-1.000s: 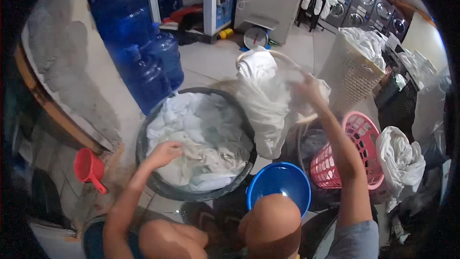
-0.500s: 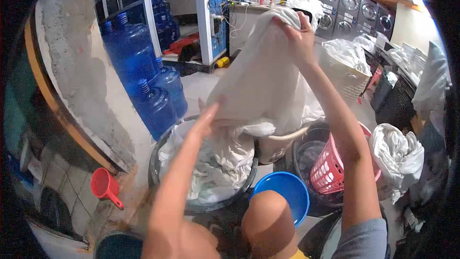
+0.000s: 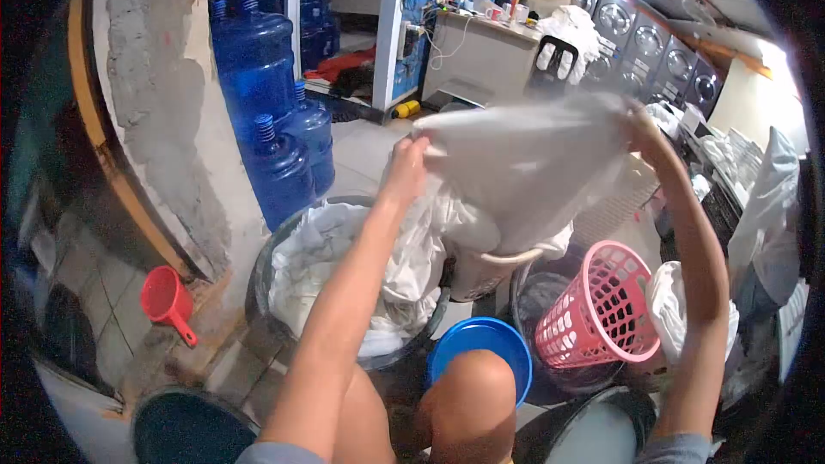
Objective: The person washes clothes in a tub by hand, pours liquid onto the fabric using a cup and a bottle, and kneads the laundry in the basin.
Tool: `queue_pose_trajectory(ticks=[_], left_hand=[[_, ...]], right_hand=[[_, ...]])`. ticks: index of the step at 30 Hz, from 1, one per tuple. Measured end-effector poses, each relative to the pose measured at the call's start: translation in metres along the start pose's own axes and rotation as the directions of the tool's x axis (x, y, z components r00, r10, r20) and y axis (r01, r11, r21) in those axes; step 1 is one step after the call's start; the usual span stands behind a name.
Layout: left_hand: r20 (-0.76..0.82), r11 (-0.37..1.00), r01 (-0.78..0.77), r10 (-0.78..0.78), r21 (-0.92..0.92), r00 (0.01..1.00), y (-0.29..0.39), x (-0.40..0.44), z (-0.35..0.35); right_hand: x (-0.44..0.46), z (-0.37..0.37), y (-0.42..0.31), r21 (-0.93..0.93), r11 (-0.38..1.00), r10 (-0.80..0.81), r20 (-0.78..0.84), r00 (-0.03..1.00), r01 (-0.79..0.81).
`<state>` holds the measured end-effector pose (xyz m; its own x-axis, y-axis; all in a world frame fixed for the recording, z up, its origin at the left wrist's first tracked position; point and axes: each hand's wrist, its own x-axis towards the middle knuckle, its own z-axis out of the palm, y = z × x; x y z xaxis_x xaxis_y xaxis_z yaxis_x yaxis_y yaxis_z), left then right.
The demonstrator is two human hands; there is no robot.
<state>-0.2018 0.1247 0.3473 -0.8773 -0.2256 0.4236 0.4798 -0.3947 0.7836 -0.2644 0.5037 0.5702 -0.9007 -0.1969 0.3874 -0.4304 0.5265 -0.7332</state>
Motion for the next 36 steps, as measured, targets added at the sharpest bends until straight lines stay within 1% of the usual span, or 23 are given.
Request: queue_pose_trajectory(ticks=[1, 2, 3, 4, 5, 7, 9, 12, 14, 16, 17, 19, 20, 21, 22, 23, 26, 27, 28, 29, 31, 35, 36], left_hand=[[-0.014, 0.992, -0.043, 0.041, -0.117, 0.999, 0.008, 0.007, 0.008], [-0.034, 0.982, -0.184, 0.185, 0.04, 0.982, 0.006, 0.022, 0.006], [-0.077, 0.98, -0.201, 0.2, -0.007, 0.977, 0.019, 0.024, 0.012], [-0.119, 0.974, -0.221, 0.213, -0.052, 0.97, 0.032, 0.026, 0.02], [-0.181, 0.942, -0.133, 0.079, -0.308, 0.98, 0.076, 0.011, 0.044], [-0.117, 0.927, -0.225, 0.198, -0.3, 0.973, 0.116, -0.007, 0.048], [-0.214, 0.969, -0.241, 0.226, -0.046, 0.95, 0.132, -0.007, 0.019], [-0.204, 0.968, -0.248, 0.237, -0.03, 0.95, 0.134, -0.022, -0.041], [-0.233, 0.98, -0.158, 0.128, -0.118, 0.964, 0.1, -0.035, -0.116], [-0.18, 0.987, -0.024, -0.005, -0.158, 0.984, 0.083, -0.078, -0.162], [-0.152, 0.987, 0.058, -0.081, -0.149, 0.985, 0.078, -0.106, -0.178], [-0.45, 0.93, 0.365, -0.314, 0.029, 0.836, 0.059, -0.148, -0.228], [-0.481, 0.831, 0.498, -0.341, 0.247, 0.807, 0.044, -0.176, -0.264], [-0.516, 0.671, 0.596, -0.353, 0.442, 0.78, 0.035, -0.2, -0.286], [-0.646, 0.52, 0.764, -0.44, 0.382, 0.623, 0.045, -0.22, -0.276], [-0.757, 0.35, 0.891, -0.487, 0.288, 0.436, 0.062, -0.235, -0.262], [-0.706, 0.328, 0.906, -0.573, 0.268, 0.416, 0.103, -0.255, -0.253], [-0.685, 0.339, 0.885, -0.563, 0.321, 0.464, 0.113, -0.255, -0.245], [-0.659, 0.351, 0.859, -0.553, 0.372, 0.511, 0.121, -0.255, -0.234], [-0.629, 0.365, 0.831, -0.543, 0.42, 0.557, 0.126, -0.255, -0.222], [-0.546, 0.392, 0.762, -0.536, 0.515, 0.644, 0.124, -0.251, -0.201], [-0.289, 0.438, 0.51, -0.478, 0.74, 0.829, 0.087, -0.217, -0.152], [-0.177, 0.508, 0.393, -0.42, 0.766, 0.89, 0.065, -0.205, -0.147]], right_hand=[[-0.006, -0.01, -0.028, 0.105, 0.994, -0.032, 0.034, 0.999, 0.028], [0.007, -0.021, -0.037, 0.057, 0.99, -0.122, -0.079, 0.989, 0.127], [0.027, -0.034, -0.041, 0.001, 0.977, -0.209, -0.186, 0.96, 0.213], [0.045, -0.048, -0.044, 0.116, 0.917, -0.346, -0.248, 0.905, 0.383], [0.057, -0.058, -0.048, 0.216, 0.817, -0.457, -0.321, 0.83, 0.534], [0.047, -0.058, -0.089, 0.215, 0.818, -0.457, -0.318, 0.831, 0.533], [0.056, -0.052, -0.101, 0.108, 0.844, -0.473, -0.313, 0.823, 0.526], [0.012, 0.002, -0.138, 0.077, 0.823, -0.522, -0.29, 0.802, 0.563], [-0.031, 0.035, -0.148, 0.008, 0.871, -0.49, -0.027, 0.871, 0.491], [-0.079, 0.119, -0.152, 0.285, 0.646, -0.743, 0.023, 0.668, 0.708], [-0.123, 0.143, -0.164, -0.039, 0.595, -0.803, 0.001, 0.596, 0.803], [-0.179, 0.186, -0.167, 0.271, 0.649, -0.75, 0.386, 0.538, 0.711], [-0.202, 0.2, -0.162, 0.342, 0.718, -0.635, 0.677, 0.371, 0.606], [-0.214, 0.219, -0.153, 0.379, 0.664, -0.6, 0.784, 0.158, 0.644], [-0.225, 0.237, -0.144, 0.436, 0.616, -0.53, 0.845, -0.064, 0.656], [-0.235, 0.246, -0.129, 0.335, 0.497, -0.574, 0.819, 0.014, 0.801], [-0.191, 0.271, -0.051, 0.156, 0.681, -0.669, 0.532, 0.52, 0.716], [-0.182, 0.262, -0.027, -0.074, 0.742, -0.613, 0.326, 0.719, 0.666], [-0.175, 0.244, 0.003, -0.217, 0.766, -0.589, 0.141, 0.796, 0.606], [-0.163, 0.232, 0.038, -0.302, 0.871, -0.376, 0.094, 0.922, 0.387], [-0.163, 0.223, 0.114, -0.34, 0.94, -0.058, -0.132, 0.99, 0.01], [-0.18, 0.272, 0.225, -0.429, 0.897, -0.193, -0.155, 0.969, 0.11], [-0.186, 0.274, 0.211, -0.418, 0.908, -0.109, -0.204, 0.973, 0.014]])
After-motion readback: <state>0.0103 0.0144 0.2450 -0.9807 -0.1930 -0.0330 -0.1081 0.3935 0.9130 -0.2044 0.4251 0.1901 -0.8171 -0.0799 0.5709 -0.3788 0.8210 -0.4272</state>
